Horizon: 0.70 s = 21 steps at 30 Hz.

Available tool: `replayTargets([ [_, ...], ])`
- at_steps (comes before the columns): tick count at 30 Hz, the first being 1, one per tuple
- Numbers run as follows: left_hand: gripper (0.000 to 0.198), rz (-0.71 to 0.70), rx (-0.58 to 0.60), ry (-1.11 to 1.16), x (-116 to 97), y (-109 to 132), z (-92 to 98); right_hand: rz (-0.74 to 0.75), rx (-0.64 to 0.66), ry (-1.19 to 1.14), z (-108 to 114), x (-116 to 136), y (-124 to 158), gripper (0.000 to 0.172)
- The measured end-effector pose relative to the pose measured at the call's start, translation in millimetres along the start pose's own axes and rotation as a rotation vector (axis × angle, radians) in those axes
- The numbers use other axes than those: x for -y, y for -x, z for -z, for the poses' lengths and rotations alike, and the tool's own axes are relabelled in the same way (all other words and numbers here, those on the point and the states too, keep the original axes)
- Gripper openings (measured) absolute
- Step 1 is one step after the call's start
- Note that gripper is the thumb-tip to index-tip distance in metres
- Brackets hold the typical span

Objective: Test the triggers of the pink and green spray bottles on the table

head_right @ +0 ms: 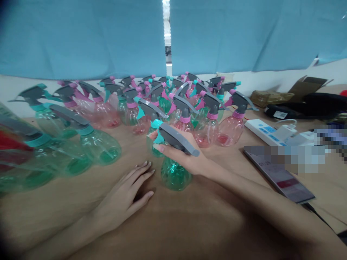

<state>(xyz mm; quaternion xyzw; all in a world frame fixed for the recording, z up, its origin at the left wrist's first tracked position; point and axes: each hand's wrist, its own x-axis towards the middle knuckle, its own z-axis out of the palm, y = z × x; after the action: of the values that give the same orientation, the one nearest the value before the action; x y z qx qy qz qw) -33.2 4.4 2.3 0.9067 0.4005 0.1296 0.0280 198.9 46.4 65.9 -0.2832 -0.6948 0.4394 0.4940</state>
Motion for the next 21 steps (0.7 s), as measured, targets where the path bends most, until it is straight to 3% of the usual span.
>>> replayTargets([
  [21,0.047,-0.022,-0.009,-0.015,1.6,0.1,-1.9,-0.035,0.011,0.083,1.0,3.3,0.5,0.020],
])
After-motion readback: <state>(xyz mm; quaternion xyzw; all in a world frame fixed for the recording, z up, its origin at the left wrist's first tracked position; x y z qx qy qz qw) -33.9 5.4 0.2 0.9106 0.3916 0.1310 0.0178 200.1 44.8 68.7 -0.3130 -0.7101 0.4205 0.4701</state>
